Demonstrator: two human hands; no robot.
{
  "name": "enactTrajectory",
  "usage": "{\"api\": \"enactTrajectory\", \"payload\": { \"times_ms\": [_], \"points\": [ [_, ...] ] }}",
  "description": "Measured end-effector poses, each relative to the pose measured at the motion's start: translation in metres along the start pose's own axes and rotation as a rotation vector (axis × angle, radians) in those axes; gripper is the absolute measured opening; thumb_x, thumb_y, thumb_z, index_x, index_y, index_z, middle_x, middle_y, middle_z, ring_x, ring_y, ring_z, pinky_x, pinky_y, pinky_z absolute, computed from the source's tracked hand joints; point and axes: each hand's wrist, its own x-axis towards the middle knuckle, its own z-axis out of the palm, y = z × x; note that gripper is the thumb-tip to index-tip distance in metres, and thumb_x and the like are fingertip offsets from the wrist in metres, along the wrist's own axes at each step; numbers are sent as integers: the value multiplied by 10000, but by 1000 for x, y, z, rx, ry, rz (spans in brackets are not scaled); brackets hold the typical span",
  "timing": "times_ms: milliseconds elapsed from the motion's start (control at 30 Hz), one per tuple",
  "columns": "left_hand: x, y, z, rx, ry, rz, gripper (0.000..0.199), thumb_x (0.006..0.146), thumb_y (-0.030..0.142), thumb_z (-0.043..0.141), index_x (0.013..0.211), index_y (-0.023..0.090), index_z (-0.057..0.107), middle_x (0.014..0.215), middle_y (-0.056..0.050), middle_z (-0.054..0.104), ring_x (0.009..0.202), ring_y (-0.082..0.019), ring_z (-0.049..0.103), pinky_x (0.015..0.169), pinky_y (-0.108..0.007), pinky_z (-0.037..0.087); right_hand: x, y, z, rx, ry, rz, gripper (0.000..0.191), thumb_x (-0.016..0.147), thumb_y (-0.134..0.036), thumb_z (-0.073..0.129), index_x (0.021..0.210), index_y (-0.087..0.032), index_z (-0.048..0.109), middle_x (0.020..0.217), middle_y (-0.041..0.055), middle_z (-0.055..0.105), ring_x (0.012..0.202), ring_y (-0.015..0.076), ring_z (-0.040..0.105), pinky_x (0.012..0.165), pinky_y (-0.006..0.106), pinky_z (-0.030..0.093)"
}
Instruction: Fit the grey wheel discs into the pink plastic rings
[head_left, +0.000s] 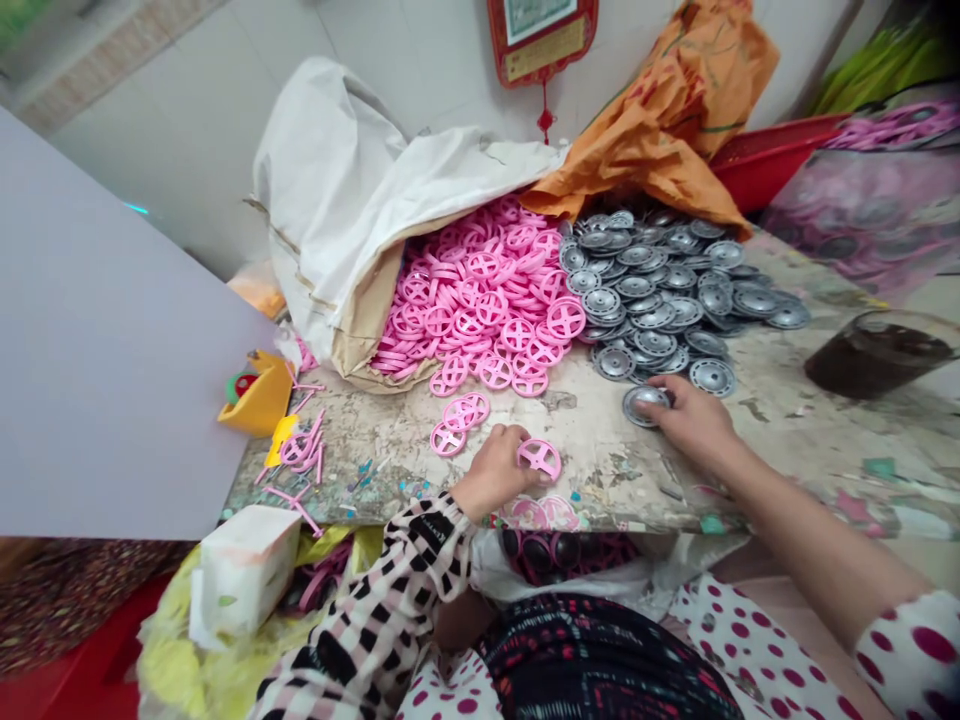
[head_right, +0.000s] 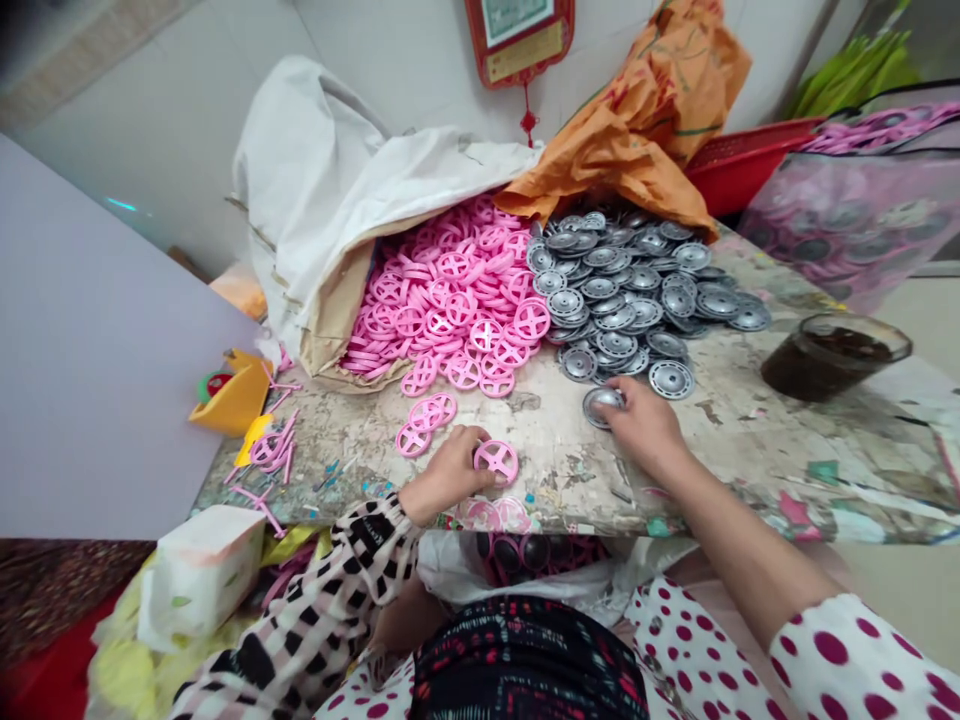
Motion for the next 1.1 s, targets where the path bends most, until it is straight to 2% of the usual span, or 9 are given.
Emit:
{"api": "enactTrajectory", "payload": {
  "times_ms": [100,233,333,400,533,633,767,933,1100],
  "points": [
    [-1,4,11,-242,11,-105,429,576,203,757,933,213,520,712,47,525,634,-114,501,616,-230,401,-22,-13,8,345,-84,11,292,716,-375,605,943,-200,656,711,26,637,649,193,566,618,323,428],
    [-12,11,19,-878,-98,-246,391,609,241,742,901,192,487,710,46,558,536,-79,508,537,-206,423,-65,-47,28,807,-271,-10,360,707,-456,640,958,-200,606,761,12,632,649,163,566,613,299,457],
    [-23,18,18,-1258,-268,-253,482,587,264,781,970,170,505,771,4,605,613,-107,587,620,-238,487,-91,-68,38,685,-165,-142,270,778,-405,607,956,-202,620,830,34,610,732,172,565,687,318,464],
    [-29,20,18,-1363,-301,-257,463,627,294,775,987,172,511,784,-6,612,650,-113,605,646,-239,496,-102,-74,41,516,-92,-298,218,822,-354,570,964,-205,644,867,49,571,806,187,554,737,330,455],
    [-37,21,22,-1427,-227,-225,366,722,356,719,973,189,512,842,-5,605,661,-96,588,594,-209,481,-108,-77,39,395,-61,-446,279,855,-314,528,1090,-188,611,964,76,537,913,205,541,801,338,445],
    [-39,23,24,-1450,-202,-180,358,739,370,703,985,189,518,874,-4,604,665,-89,579,580,-197,479,-104,-78,34,420,-173,-370,317,840,-334,551,1122,-194,586,997,64,580,895,196,558,787,324,448],
    [-39,26,25,-1395,-138,-176,356,719,399,709,931,170,538,790,6,590,608,-91,564,513,-185,454,-102,-83,31,522,-397,-254,192,830,-332,549,971,-218,611,844,3,642,769,166,581,717,286,449],
    [-41,25,32,-1307,-62,-197,353,717,437,679,879,156,538,698,16,557,501,-77,505,442,-189,419,-109,-84,39,582,-336,-181,165,801,-335,566,900,-214,617,777,-4,640,722,160,572,676,267,439],
    [-42,18,25,-962,-75,-190,331,795,484,550,922,179,533,705,14,547,541,-98,505,490,-219,425,-110,-73,48,674,-458,-128,226,781,-374,586,938,-214,613,747,-13,630,682,153,565,637,258,446]
  ]
}}
